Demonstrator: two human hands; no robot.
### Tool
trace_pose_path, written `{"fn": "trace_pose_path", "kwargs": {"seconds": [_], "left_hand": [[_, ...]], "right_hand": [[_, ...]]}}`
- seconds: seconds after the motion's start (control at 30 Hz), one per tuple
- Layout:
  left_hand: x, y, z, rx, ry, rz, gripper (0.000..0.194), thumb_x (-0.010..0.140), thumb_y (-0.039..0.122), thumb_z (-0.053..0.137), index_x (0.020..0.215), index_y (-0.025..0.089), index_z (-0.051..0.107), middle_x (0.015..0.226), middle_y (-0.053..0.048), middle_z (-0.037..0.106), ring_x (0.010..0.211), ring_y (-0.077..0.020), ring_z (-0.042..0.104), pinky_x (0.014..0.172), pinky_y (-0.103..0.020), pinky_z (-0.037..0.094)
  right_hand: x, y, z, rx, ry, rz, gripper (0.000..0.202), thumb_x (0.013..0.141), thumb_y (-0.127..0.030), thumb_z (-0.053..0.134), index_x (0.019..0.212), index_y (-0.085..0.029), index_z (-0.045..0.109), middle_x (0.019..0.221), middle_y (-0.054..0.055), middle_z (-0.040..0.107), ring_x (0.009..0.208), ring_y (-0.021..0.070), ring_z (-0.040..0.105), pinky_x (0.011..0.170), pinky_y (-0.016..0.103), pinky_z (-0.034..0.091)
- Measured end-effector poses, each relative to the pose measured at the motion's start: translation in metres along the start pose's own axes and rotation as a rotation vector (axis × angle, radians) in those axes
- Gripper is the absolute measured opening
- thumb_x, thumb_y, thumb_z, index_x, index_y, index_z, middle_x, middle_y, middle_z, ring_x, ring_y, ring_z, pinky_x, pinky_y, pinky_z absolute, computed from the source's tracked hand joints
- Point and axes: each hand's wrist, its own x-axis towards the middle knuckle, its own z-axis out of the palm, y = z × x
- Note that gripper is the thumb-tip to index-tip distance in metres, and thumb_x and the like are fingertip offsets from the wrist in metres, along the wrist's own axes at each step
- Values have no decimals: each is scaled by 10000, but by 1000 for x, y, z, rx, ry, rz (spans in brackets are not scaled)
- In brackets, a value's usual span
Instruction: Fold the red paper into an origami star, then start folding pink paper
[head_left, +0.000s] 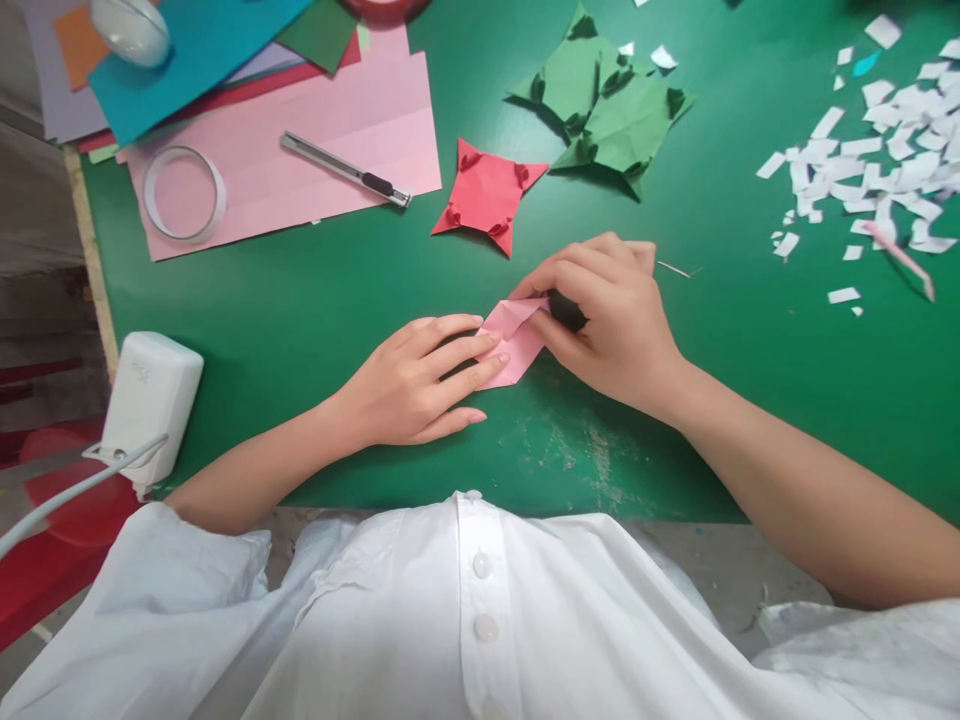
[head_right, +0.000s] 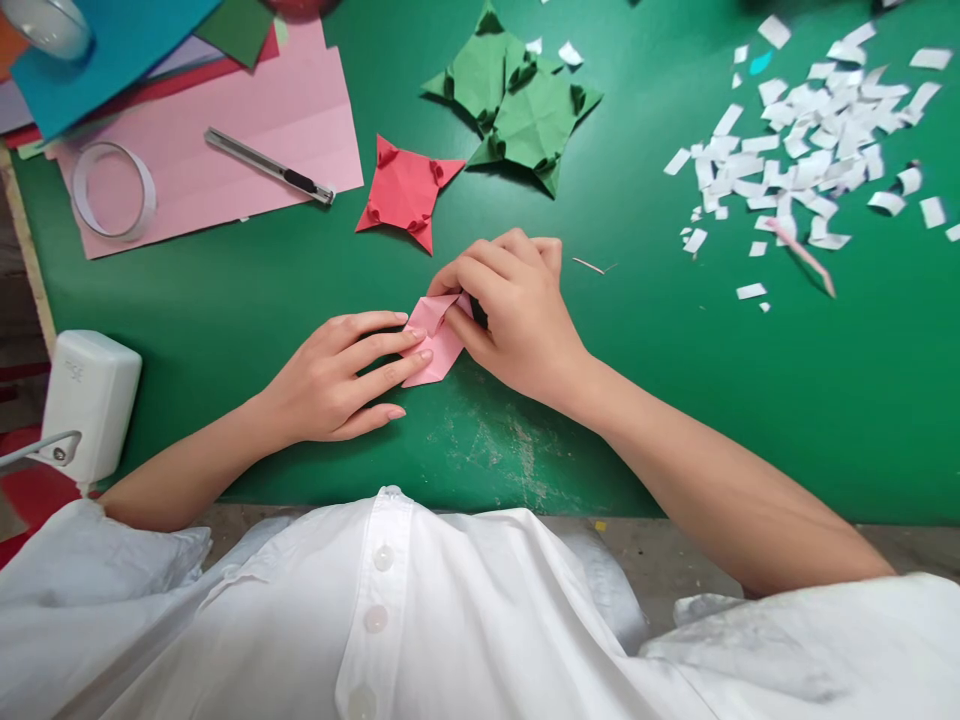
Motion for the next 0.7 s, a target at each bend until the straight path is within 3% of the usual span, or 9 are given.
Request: {"fn": "trace_pose_path", "kwargs": {"seconds": [0.1, 0.2, 0.27, 0.37, 0.53, 0.7], "left_hand": [[4, 9, 4, -156, 153, -145, 292, 1014, 252, 543, 1283, 177, 628, 1292, -133, 688, 1241, -229, 648, 1031, -380, 565], [8, 17, 6, -465, 300, -420, 314, 954, 259, 673, 1255, 200, 604, 1301, -101, 665, 1131, -161, 710, 942, -266, 622], [11, 21, 5, -733, 315, -616, 315, 934, 290, 708, 1214, 198, 594, 1259, -80, 688, 970, -114, 754, 847, -208, 640], [15, 25, 1, -949, 254, -812, 229, 936, 335, 703, 1091, 186, 624, 994, -22, 776, 892, -105, 777, 755, -137, 613], [19, 27, -5, -990, 210, -901, 175, 950, 342, 664, 1010, 178, 673, 902, 0, 791, 812, -87, 753, 713, -132, 566], [19, 25, -7, -982, 169, -927, 184, 960, 344, 633, 967, 173, 699, 758, 28, 746, 630, -50, 622, 616, -145, 494]], "right_hand": [[0, -6, 1, 104, 84, -60, 134, 928, -119, 552, 914, -213, 645, 836, 9, 727, 775, 170, 643, 787, 393, 398], [0, -16, 3, 216, 125, -88, 138, 935, -113, 537, 904, -207, 634, 839, -2, 737, 740, 140, 668, 765, 350, 446], [-2, -22, 5, 255, 118, -72, 147, 934, -126, 525, 888, -219, 629, 843, -10, 736, 745, 136, 679, 751, 325, 477], [-4, -28, 9, 298, 153, -103, 160, 918, -100, 522, 887, -219, 624, 831, -10, 719, 736, 130, 669, 722, 301, 490], [-5, -30, 10, 232, 205, -177, 179, 932, -69, 533, 946, -209, 643, 898, 15, 726, 774, 129, 654, 716, 300, 474], [-6, -30, 11, 49, 252, -268, 132, 960, -131, 570, 919, -229, 649, 862, -2, 716, 785, 132, 627, 739, 319, 452]]}}
